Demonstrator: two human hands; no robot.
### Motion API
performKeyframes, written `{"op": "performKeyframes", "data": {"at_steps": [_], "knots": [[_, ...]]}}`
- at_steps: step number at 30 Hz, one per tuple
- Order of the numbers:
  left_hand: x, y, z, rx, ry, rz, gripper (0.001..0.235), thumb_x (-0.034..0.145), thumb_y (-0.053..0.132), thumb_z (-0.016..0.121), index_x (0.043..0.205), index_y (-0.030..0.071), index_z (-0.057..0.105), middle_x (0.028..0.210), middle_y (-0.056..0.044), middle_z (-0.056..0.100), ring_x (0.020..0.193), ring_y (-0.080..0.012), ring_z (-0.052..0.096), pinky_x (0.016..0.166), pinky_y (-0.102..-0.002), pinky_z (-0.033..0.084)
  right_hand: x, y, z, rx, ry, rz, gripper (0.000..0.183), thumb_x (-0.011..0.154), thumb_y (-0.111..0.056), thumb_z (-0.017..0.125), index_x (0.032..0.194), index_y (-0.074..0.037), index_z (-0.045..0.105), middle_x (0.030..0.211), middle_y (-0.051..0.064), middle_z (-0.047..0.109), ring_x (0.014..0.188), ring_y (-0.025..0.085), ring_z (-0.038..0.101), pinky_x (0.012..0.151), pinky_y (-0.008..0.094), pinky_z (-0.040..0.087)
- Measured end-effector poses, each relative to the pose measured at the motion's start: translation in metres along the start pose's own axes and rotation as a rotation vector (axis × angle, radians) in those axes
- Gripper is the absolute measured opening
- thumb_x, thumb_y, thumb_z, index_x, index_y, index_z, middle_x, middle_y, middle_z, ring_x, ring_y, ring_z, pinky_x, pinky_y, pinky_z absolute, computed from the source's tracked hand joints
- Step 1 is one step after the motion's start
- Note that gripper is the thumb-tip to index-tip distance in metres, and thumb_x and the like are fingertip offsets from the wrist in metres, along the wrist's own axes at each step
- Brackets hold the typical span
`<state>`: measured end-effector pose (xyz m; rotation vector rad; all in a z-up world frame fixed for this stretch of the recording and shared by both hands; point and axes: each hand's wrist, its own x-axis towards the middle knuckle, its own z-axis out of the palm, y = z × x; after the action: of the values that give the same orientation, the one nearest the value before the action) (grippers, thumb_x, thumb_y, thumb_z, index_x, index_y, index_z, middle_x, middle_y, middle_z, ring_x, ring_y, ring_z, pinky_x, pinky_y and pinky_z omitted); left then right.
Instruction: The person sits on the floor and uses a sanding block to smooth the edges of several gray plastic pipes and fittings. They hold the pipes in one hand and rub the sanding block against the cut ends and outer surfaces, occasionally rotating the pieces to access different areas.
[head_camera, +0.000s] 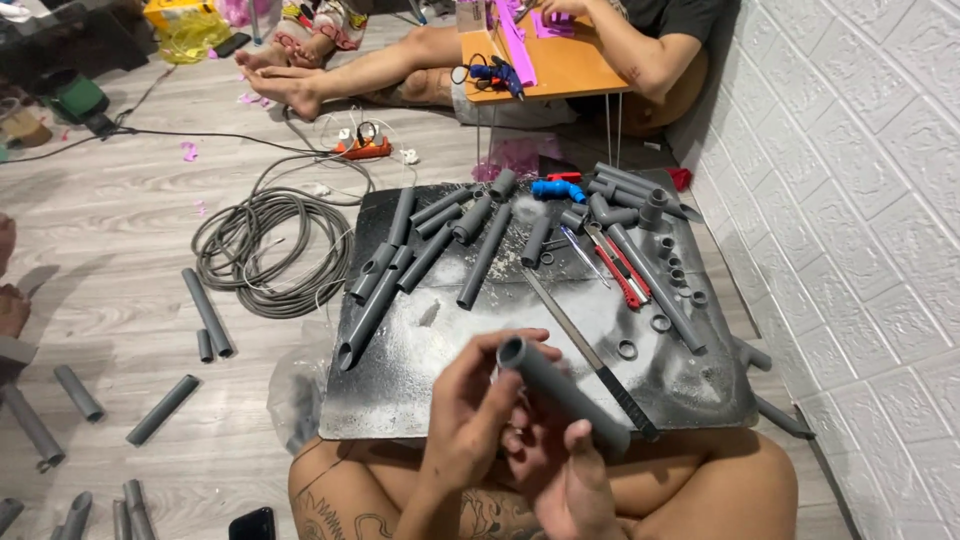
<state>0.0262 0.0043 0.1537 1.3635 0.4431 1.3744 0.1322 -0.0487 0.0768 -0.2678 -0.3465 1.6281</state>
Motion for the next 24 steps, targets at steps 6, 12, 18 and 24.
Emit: {"op": "performKeyframes", "data": {"at_steps": [6, 12, 18, 24], "knots": [[0.055, 0.028, -0.028, 0.341, 0.164, 0.151, 0.031, 0.104, 0.024, 0.051, 0.126, 0.003, 0.056, 0.105, -0.014, 0.072, 0.092, -0.0209, 0.070, 0.077, -0.032, 0.061, 0.047, -0.005, 0.003, -0.112, 0.133, 0.091, 0.063, 0.092, -0.022, 0.063, 0.149, -0.018, 0.037, 0.107, 0.019, 0.060, 0.099, 0.026, 0.061, 0.082, 0.037, 0.052], [0.138, 0.067, -0.080, 0.429, 0.274, 0.367, 0.034, 0.111, 0.033, 0.038, 0.131, 0.006, 0.041, 0.101, -0.007, 0.060, 0.077, -0.0125, 0.057, 0.069, -0.025, 0.051, 0.045, -0.004, -0.020, -0.456, 0.070, 0.106, 0.027, 0.093, 0.003, 0.058, 0.118, 0.011, 0.063, 0.107, 0.024, 0.068, 0.081, 0.028, 0.064, 0.070, 0.035, 0.051], [0.175, 0.086, -0.138, 0.680, 0.271, 0.463, 0.054, 0.107, 0.048, 0.026, 0.119, 0.003, 0.054, 0.084, -0.003, 0.058, 0.071, -0.0121, 0.054, 0.065, -0.027, 0.049, 0.012, 0.012, -0.160, -0.984, -0.305, 0.462, 0.015, 0.089, -0.010, 0.069, 0.095, 0.001, 0.077, 0.078, 0.013, 0.079, 0.072, 0.019, 0.072, 0.068, 0.030, 0.056], [0.172, 0.097, -0.151, 0.656, 0.322, 0.471, 0.046, 0.108, 0.043, 0.029, 0.104, 0.004, 0.052, 0.081, -0.005, 0.059, 0.068, -0.0122, 0.054, 0.063, -0.027, 0.048, -0.013, 0.032, -0.267, -1.022, -0.205, 0.687, 0.014, 0.091, -0.001, 0.069, 0.101, 0.005, 0.077, 0.080, 0.014, 0.080, 0.073, 0.017, 0.074, 0.071, 0.027, 0.061]]}}
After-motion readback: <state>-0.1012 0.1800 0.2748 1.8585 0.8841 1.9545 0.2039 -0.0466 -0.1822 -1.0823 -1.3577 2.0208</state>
